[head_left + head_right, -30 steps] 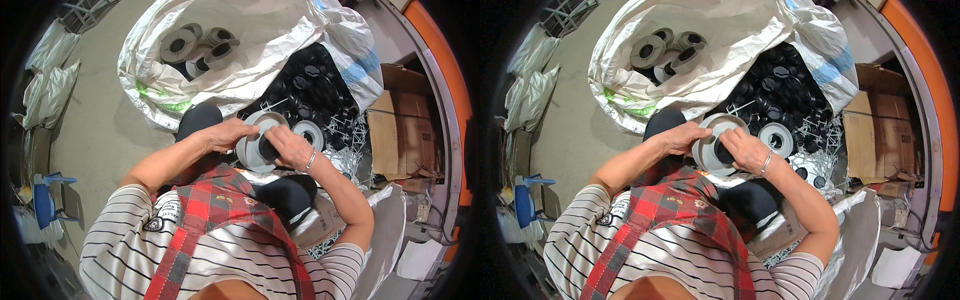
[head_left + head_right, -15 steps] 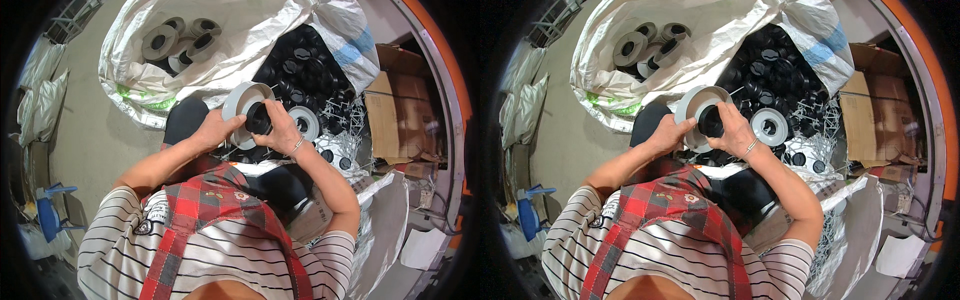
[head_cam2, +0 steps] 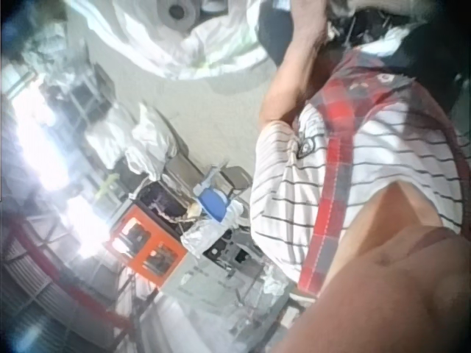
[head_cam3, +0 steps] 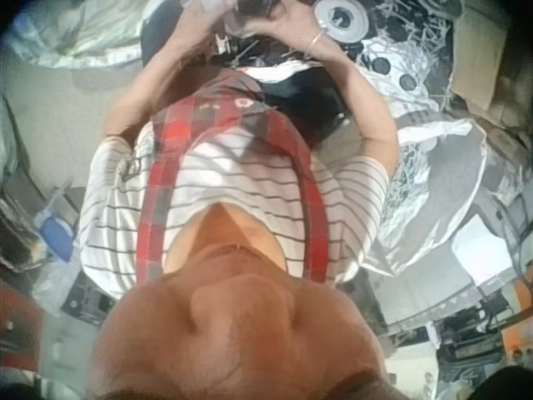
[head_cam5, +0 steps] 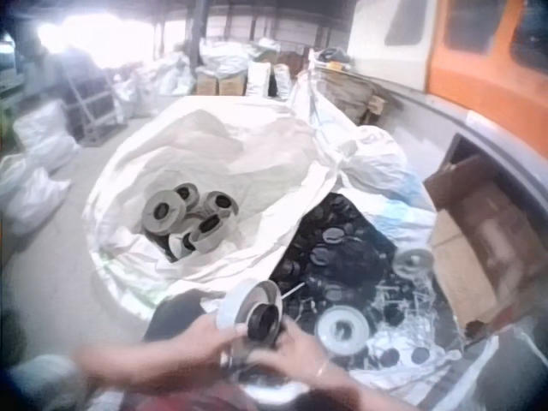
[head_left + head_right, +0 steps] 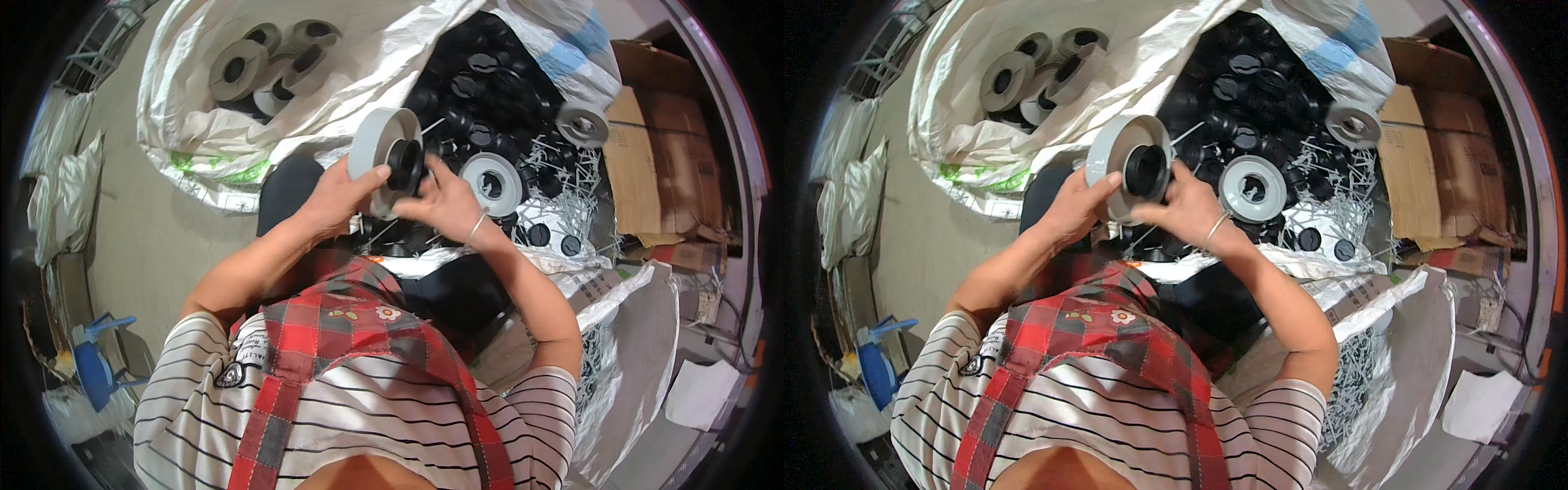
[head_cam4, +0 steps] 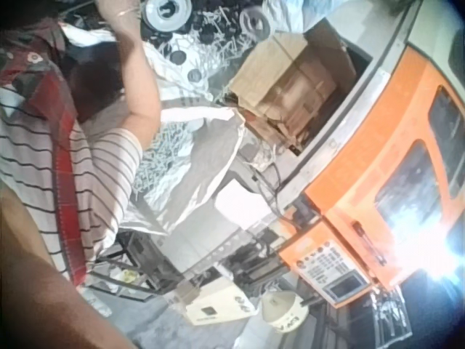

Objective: The person sits on the floor and assembles grey and black circular plastic parts by hand, inserting the black center into the grey ring. They handle the parts one at a time, placing finished units into a white sack. Later, they stand and use a wooden stick to stir metal clips in a container.

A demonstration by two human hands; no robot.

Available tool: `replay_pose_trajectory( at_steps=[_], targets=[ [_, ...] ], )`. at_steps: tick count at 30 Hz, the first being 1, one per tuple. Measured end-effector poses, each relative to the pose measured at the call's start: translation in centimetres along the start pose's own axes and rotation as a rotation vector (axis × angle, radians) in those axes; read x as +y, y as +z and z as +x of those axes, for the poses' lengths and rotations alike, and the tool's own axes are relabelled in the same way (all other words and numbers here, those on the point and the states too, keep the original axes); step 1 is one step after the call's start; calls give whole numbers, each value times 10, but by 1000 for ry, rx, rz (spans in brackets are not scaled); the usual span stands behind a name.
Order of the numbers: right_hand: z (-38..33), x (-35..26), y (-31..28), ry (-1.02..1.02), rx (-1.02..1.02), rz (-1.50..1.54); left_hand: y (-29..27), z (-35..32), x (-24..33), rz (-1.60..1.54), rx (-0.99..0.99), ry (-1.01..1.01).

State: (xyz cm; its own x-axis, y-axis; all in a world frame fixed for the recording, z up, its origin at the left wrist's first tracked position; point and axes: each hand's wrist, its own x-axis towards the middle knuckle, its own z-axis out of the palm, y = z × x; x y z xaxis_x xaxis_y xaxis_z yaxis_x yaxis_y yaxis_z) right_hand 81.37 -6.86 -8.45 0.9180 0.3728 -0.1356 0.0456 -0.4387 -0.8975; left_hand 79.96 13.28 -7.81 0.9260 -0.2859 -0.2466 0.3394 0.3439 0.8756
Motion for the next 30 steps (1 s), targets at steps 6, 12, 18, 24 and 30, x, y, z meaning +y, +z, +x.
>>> replay_pose_trajectory(
  at_steps=[6,12,18,24,30],
  targets=[
    [10,19,-12,479,-251,786,3,-7,21,668,-81,114],
    [28,160,-94,311,422,-938,-31,61,111,812,468,1033],
    [17,190,-108,609,217,-720,-38,51,21,413,167,172],
    [42,80,-60,211,11,-340,-9,45,-53,-285,29,-479],
    [147,175,-60,203,326,-490,-20,35,-24,744,-129,-84]
  ],
)
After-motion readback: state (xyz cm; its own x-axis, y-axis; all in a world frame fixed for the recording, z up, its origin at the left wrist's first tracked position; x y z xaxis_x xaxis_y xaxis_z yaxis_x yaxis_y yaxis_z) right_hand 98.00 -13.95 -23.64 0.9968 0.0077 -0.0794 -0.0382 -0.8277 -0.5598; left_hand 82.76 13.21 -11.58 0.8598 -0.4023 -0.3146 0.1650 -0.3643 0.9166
